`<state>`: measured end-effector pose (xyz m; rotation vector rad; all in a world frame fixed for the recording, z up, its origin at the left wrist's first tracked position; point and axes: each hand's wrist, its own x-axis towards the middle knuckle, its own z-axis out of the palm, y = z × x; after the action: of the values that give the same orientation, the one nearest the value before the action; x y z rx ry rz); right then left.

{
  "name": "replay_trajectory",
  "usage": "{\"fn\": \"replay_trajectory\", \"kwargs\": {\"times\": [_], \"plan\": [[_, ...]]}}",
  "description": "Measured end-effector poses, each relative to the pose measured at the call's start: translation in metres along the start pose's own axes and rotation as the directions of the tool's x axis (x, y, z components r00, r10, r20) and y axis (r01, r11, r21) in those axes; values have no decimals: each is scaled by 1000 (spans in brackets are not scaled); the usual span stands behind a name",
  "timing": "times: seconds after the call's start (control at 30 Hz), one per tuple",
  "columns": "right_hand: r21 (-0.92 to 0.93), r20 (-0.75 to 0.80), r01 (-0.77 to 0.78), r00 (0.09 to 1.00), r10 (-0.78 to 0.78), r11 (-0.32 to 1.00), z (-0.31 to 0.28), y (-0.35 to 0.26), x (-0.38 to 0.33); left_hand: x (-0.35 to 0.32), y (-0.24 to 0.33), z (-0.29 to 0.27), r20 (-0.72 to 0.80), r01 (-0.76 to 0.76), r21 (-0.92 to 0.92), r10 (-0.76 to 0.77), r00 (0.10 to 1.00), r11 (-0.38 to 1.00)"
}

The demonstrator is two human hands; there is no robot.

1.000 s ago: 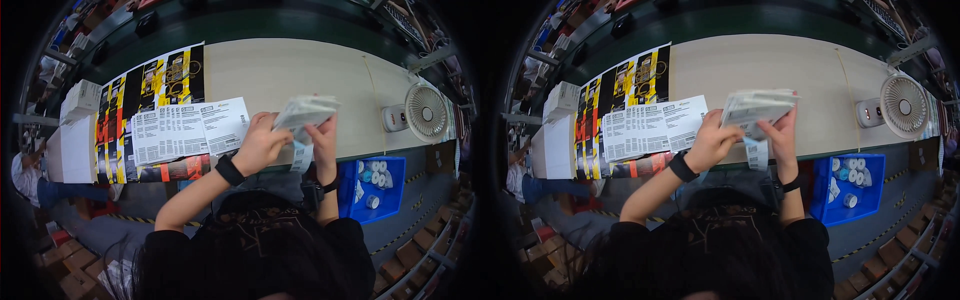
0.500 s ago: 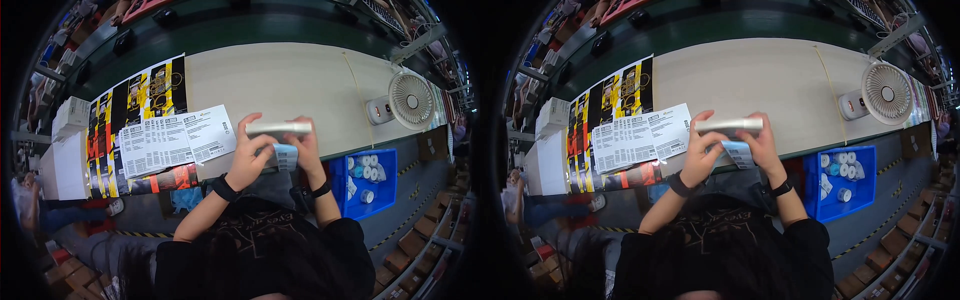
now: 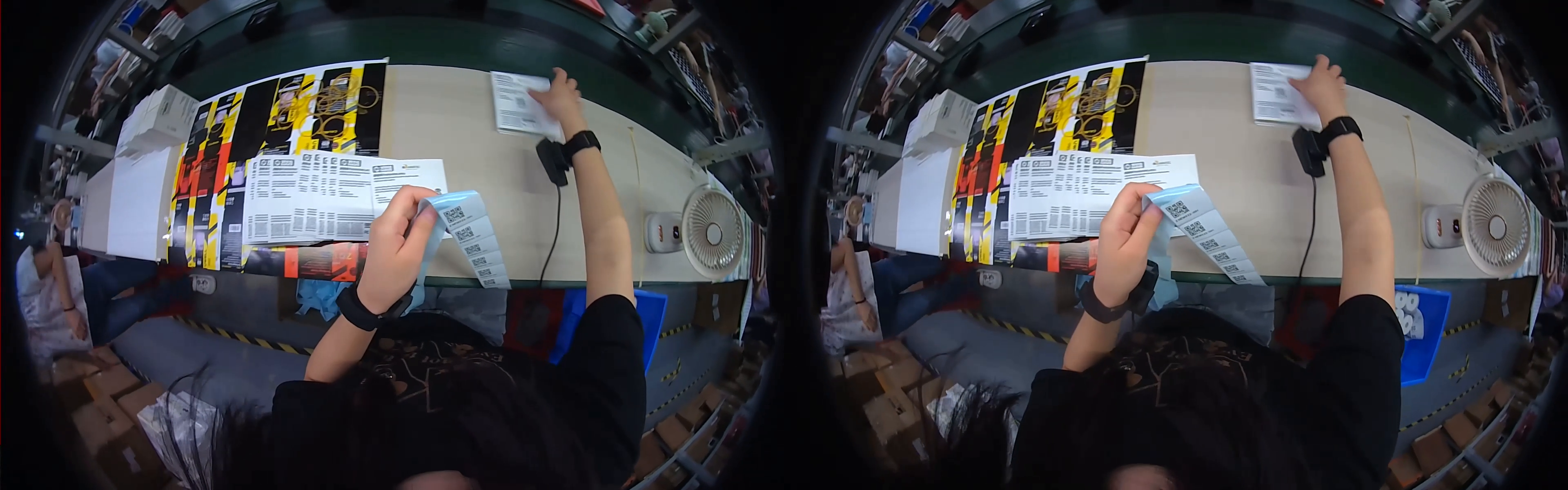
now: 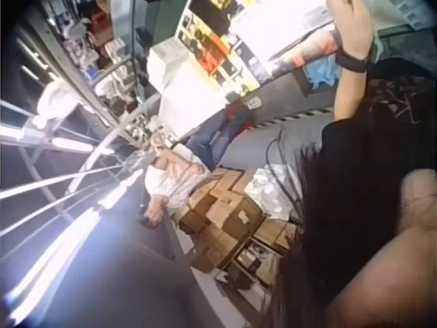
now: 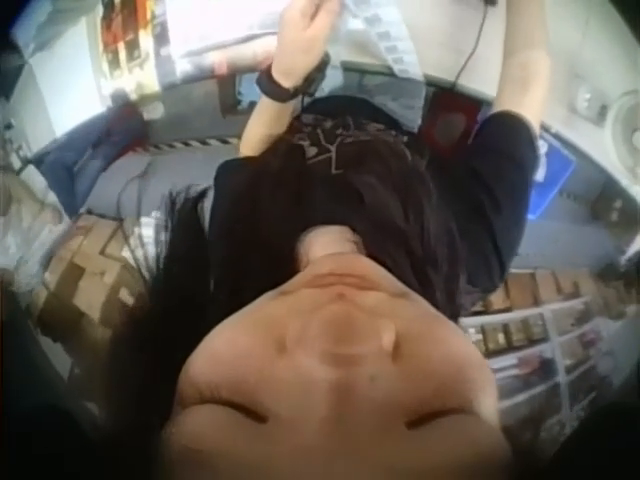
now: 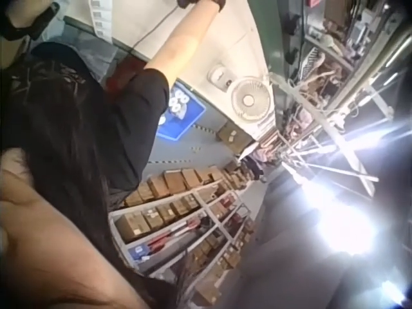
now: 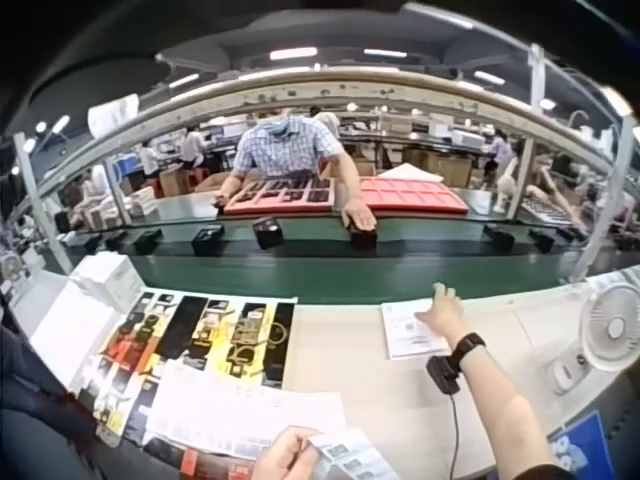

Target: Applying identification labels to product boxes and instruction manuals at a workstation.

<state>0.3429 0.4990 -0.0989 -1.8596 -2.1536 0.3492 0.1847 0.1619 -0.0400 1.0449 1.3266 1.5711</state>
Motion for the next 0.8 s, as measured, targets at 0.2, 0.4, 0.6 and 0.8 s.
{"fn": "replay_trajectory", "kwargs": {"times": [0.2,0.4,0.6,0.8], "plan": [[61,-190,396,906,-379,916,-37,-16,-54,-3,5,-11,-2,30,-62,-30,1000,998],[720,521,168,510,-685,673,-74,-69,-227,-5,-12,-25,-33,15,67,-13,999,998],[769,366,58,776,-513,637,-50,-83,-271,-5,-7,-42,105,-416,386,409,907,824],[805,377,-45,809,-451,592,-34,-85,-279,-17,-16,-30,97,-354,440,348,932,825]]}}
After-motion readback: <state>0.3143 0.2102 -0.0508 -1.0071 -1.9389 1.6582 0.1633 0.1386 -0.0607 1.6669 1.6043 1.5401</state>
